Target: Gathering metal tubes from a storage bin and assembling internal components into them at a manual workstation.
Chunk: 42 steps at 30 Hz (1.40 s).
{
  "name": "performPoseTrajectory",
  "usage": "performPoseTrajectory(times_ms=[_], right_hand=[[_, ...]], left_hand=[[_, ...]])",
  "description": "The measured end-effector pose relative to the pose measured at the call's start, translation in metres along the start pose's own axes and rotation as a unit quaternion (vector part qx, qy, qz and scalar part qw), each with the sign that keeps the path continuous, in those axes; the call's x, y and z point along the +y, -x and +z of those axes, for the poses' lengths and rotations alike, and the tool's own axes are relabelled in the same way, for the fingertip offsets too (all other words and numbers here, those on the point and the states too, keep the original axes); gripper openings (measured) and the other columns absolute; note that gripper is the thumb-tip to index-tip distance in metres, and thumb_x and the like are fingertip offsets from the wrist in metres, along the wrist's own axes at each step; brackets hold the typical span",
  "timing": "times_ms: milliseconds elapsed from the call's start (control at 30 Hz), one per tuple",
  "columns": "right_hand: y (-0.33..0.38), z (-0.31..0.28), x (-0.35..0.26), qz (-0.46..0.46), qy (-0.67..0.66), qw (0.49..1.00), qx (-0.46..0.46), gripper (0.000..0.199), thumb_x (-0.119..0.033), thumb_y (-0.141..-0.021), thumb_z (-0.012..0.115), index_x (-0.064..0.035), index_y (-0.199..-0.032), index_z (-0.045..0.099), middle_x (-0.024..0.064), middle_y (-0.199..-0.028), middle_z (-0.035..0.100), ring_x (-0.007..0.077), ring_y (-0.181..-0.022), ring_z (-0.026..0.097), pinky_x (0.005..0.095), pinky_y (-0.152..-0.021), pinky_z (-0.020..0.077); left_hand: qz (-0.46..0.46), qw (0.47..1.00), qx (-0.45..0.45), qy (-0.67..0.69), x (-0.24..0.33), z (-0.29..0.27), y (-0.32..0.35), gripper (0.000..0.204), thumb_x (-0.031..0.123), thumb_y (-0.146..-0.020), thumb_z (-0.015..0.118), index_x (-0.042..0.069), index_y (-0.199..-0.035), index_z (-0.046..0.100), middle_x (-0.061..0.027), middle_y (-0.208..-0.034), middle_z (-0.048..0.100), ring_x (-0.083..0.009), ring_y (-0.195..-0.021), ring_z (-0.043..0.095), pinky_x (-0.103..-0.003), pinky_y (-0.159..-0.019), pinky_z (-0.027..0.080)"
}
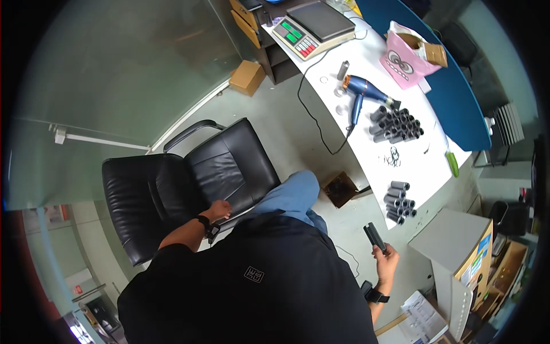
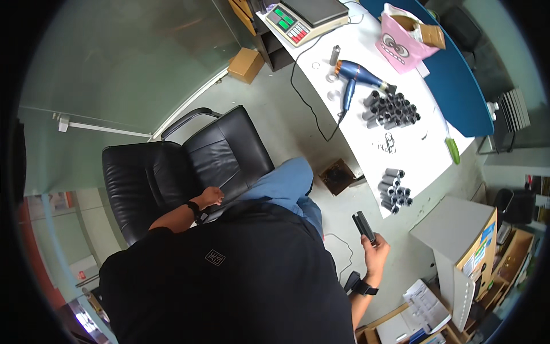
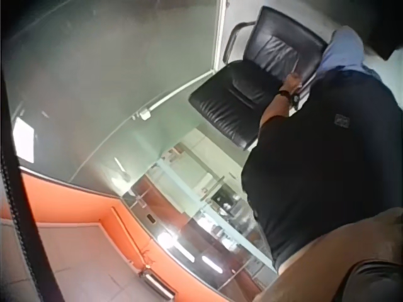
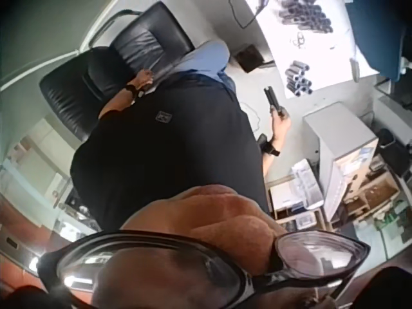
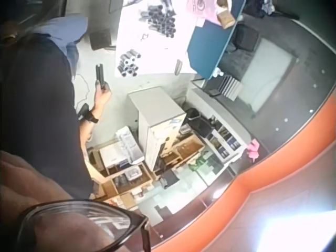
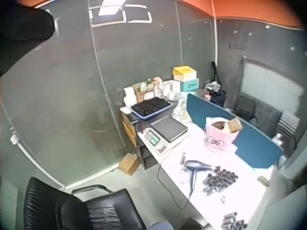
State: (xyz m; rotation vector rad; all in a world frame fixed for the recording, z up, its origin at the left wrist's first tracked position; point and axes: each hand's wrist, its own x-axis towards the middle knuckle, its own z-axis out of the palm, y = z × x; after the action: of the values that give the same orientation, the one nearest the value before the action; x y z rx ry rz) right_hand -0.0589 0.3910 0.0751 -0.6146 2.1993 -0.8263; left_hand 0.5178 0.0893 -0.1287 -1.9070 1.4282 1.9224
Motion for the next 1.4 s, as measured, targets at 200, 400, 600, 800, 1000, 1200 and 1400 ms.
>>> performPoseTrajectory(times_ms=[200, 400, 600, 800, 1000, 1200, 1400], right_hand=[[-0.042, 0.022, -0.016, 0.069, -0.007, 0.998, -0.005, 0.022, -0.017, -0.088, 0.074, 0.0049, -0.085, 0.069, 0.0031, -0.068, 0.065, 0.0088, -0.062, 0.058, 0.0248, -0.057, 0.0441], [-0.094, 0.055, -0.058, 0.138, 0.045, 0.989, 0.021, 0.024, -0.016, -0.085, 0.077, 0.0061, -0.084, 0.067, 0.0034, -0.068, 0.063, 0.0089, -0.062, 0.056, 0.0257, -0.056, 0.0429], [-0.143, 0.117, -0.133, 0.221, -0.008, 0.975, 0.026, 0.022, -0.014, -0.086, 0.076, 0.0067, -0.086, 0.069, 0.0068, -0.069, 0.067, 0.0113, -0.063, 0.062, 0.0264, -0.057, 0.0469], [-0.192, 0.161, -0.173, 0.31, 0.075, 0.946, -0.055, 0.032, -0.019, -0.08, 0.08, 0.0085, -0.095, 0.07, 0.003, -0.069, 0.066, 0.0094, -0.065, 0.058, 0.0287, -0.059, 0.0459], [-0.18, 0.19, -0.15, 0.317, -0.019, 0.948, 0.024, 0.024, -0.012, -0.085, 0.074, 0.0079, -0.097, 0.067, 0.0089, -0.076, 0.069, 0.0135, -0.067, 0.065, 0.0265, -0.062, 0.051], [-0.182, 0.208, -0.146, 0.361, -0.025, 0.931, 0.055, 0.026, -0.015, -0.086, 0.074, 0.0076, -0.097, 0.068, 0.0085, -0.077, 0.069, 0.0136, -0.068, 0.065, 0.0276, -0.064, 0.0509], [-0.174, 0.238, -0.105, 0.354, -0.054, 0.932, 0.062, 0.029, -0.02, -0.085, 0.075, 0.007, -0.096, 0.068, 0.0076, -0.076, 0.068, 0.0137, -0.068, 0.063, 0.0292, -0.065, 0.0506]], left_hand=[[-0.033, 0.992, 0.003, -0.122, 0.06, -0.049, -0.085, 0.02, 0.015, -0.089, 0.063, 0.002, -0.075, 0.068, -0.0092, -0.073, 0.068, -0.021, -0.066, 0.067, -0.036, -0.06, 0.056], [0.225, 0.879, -0.058, -0.416, 0.178, -0.086, -0.246, 0.025, 0.027, -0.078, 0.062, 0.004, -0.073, 0.07, -0.0197, -0.08, 0.069, -0.0349, -0.074, 0.069, -0.051, -0.07, 0.053], [0.079, 0.898, -0.18, -0.394, 0.289, -0.122, -0.404, 0.029, 0.03, -0.078, 0.068, 0.004, -0.088, 0.075, -0.0219, -0.098, 0.07, -0.0386, -0.095, 0.067, -0.051, -0.081, 0.053], [0.059, 0.779, -0.199, -0.592, 0.301, -0.13, -0.487, 0.061, 0.037, -0.076, 0.078, 0.008, -0.128, 0.064, -0.0166, -0.129, 0.064, -0.0354, -0.122, 0.06, -0.046, -0.1, 0.05], [0.065, 0.663, -0.294, -0.685, 0.28, -0.091, -0.512, 0.076, 0.042, -0.071, 0.084, 0.009, -0.135, 0.061, -0.0136, -0.132, 0.064, -0.0338, -0.127, 0.057, -0.048, -0.105, 0.047], [0.019, 0.507, -0.383, -0.772, 0.205, -0.078, -0.554, 0.057, 0.042, -0.085, 0.074, 0.014, -0.134, 0.063, -0.0113, -0.131, 0.065, -0.0288, -0.126, 0.059, -0.047, -0.108, 0.042], [0.016, 0.494, -0.412, -0.765, 0.223, -0.084, -0.584, 0.043, 0.04, -0.092, 0.067, 0.016, -0.129, 0.068, -0.0105, -0.127, 0.066, -0.0264, -0.122, 0.06, -0.044, -0.108, 0.042]])
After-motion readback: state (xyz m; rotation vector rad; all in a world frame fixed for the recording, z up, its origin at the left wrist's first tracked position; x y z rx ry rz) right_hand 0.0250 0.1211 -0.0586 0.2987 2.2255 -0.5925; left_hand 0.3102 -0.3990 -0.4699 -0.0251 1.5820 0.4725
